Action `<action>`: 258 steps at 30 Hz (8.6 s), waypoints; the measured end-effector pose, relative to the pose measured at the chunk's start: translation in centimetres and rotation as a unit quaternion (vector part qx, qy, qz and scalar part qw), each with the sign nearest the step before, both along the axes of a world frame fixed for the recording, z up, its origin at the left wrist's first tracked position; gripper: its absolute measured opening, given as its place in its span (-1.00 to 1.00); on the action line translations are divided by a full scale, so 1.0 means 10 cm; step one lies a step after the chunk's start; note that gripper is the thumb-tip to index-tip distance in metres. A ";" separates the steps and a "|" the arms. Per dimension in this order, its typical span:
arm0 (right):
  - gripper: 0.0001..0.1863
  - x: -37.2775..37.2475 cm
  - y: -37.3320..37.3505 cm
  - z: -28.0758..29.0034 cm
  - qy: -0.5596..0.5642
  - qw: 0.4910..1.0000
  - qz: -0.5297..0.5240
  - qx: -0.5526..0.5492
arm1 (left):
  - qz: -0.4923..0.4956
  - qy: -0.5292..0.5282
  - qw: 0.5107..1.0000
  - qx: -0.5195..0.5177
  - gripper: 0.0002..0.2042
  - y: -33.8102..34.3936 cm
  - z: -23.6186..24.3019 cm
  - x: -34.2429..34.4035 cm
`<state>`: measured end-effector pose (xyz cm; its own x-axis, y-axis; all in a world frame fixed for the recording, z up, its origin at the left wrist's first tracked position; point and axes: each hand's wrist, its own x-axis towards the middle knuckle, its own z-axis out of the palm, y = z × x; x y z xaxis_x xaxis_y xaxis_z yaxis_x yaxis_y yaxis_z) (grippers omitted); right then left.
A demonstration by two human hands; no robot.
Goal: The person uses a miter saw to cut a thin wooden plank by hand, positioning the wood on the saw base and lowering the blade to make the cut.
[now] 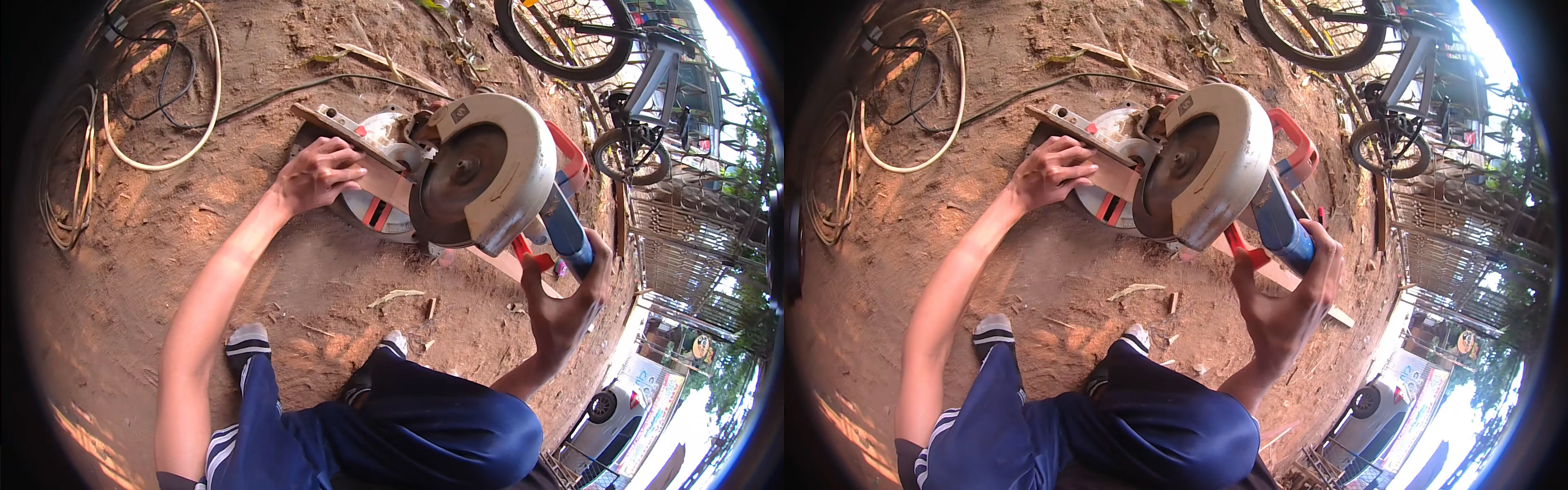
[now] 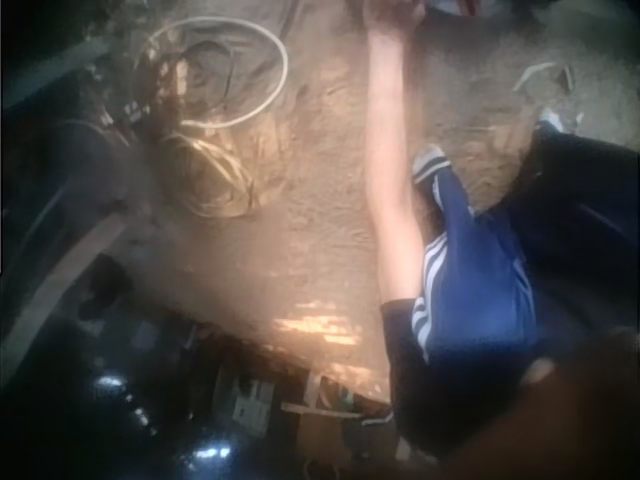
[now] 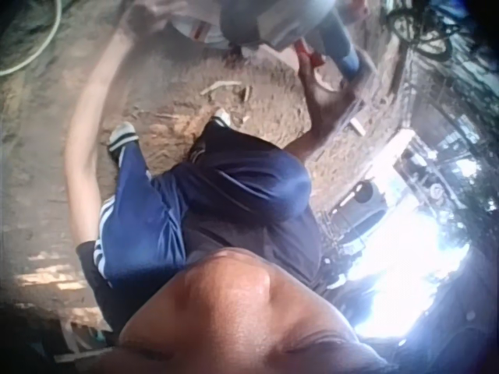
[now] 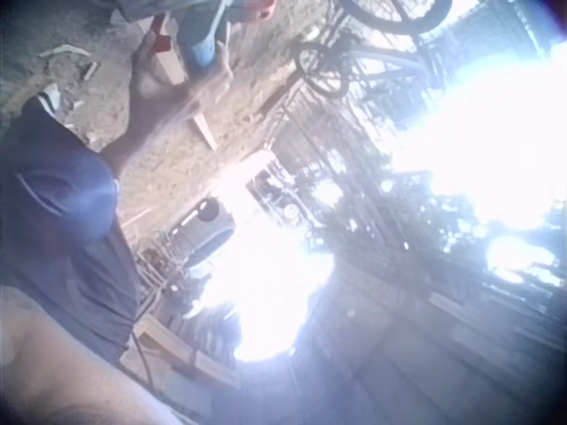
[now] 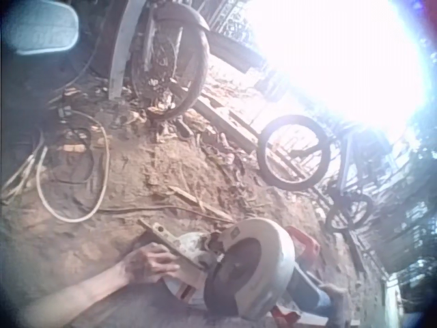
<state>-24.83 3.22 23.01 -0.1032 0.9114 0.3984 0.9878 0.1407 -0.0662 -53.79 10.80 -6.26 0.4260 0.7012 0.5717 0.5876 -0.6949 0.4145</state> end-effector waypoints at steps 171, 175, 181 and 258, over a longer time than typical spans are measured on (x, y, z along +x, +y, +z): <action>-0.20 0.06 -0.60 -0.45 0.049 0.997 0.050 -0.039 | -0.004 0.030 0.999 0.037 -0.74 -0.01 0.10 0.08; -0.17 0.13 -0.40 -0.19 0.049 0.993 0.080 -0.065 | -0.002 0.026 0.999 0.035 -0.73 -0.03 0.12 0.03; -0.31 0.25 -0.08 -0.02 0.051 0.993 0.102 -0.004 | -0.011 0.009 1.000 0.028 -0.74 -0.02 0.12 0.10; -0.68 0.28 0.11 0.07 0.025 0.993 0.047 -0.101 | -0.067 -0.078 0.994 -0.041 -0.80 0.12 -0.01 -0.13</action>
<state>-22.04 4.33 23.73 -0.1762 0.9608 0.2142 0.9659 0.2107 -0.1506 -55.12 12.03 -6.35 0.4297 0.6917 0.5804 0.4168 -0.7221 0.5521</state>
